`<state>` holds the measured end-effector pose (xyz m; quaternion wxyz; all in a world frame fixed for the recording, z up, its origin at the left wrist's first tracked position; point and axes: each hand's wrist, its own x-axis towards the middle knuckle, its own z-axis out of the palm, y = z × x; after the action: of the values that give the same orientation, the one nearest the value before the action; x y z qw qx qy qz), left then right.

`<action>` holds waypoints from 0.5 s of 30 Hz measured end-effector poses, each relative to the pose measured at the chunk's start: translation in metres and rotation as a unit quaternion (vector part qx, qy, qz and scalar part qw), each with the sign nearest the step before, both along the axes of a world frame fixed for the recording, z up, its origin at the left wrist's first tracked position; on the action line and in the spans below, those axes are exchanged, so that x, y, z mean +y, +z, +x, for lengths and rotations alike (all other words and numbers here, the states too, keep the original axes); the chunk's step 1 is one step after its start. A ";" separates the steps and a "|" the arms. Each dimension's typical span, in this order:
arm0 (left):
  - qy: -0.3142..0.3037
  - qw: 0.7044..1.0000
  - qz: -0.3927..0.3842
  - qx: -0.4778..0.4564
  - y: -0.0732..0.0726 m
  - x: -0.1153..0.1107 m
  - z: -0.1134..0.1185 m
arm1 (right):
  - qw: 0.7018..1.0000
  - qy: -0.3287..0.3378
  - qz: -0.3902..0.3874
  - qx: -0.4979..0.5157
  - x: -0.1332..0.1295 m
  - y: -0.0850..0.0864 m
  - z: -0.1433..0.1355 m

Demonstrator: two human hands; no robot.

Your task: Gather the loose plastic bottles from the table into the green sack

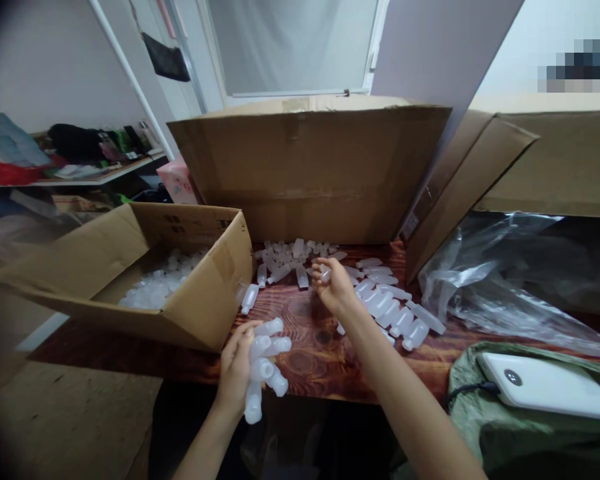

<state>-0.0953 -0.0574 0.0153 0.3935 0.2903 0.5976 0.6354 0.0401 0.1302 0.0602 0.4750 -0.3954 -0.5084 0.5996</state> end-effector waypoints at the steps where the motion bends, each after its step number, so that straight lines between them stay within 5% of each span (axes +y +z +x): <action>1: -0.001 1.000 0.004 0.009 -0.002 0.000 0.000 | 1.000 0.004 -0.004 0.008 -0.012 0.000 -0.001; 5: -0.012 0.997 0.027 0.065 -0.006 0.000 0.002 | 0.998 0.057 0.015 -0.013 -0.065 0.006 0.006; 7: -0.018 0.995 0.039 0.087 -0.006 0.000 0.004 | 0.986 0.113 0.097 -0.079 -0.089 0.010 0.015; 11: -0.031 0.992 0.056 0.106 -0.005 -0.002 0.008 | 0.888 0.157 0.361 -0.239 -0.119 0.007 0.032; 15: -0.036 0.988 0.061 0.135 -0.005 -0.005 0.011 | 0.860 0.111 0.429 -0.251 -0.133 -0.004 0.035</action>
<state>-0.0844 -0.0619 0.0104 0.3132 0.4178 0.5949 0.6111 0.0747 -0.0031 0.0560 0.3842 -0.2301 -0.8580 0.2515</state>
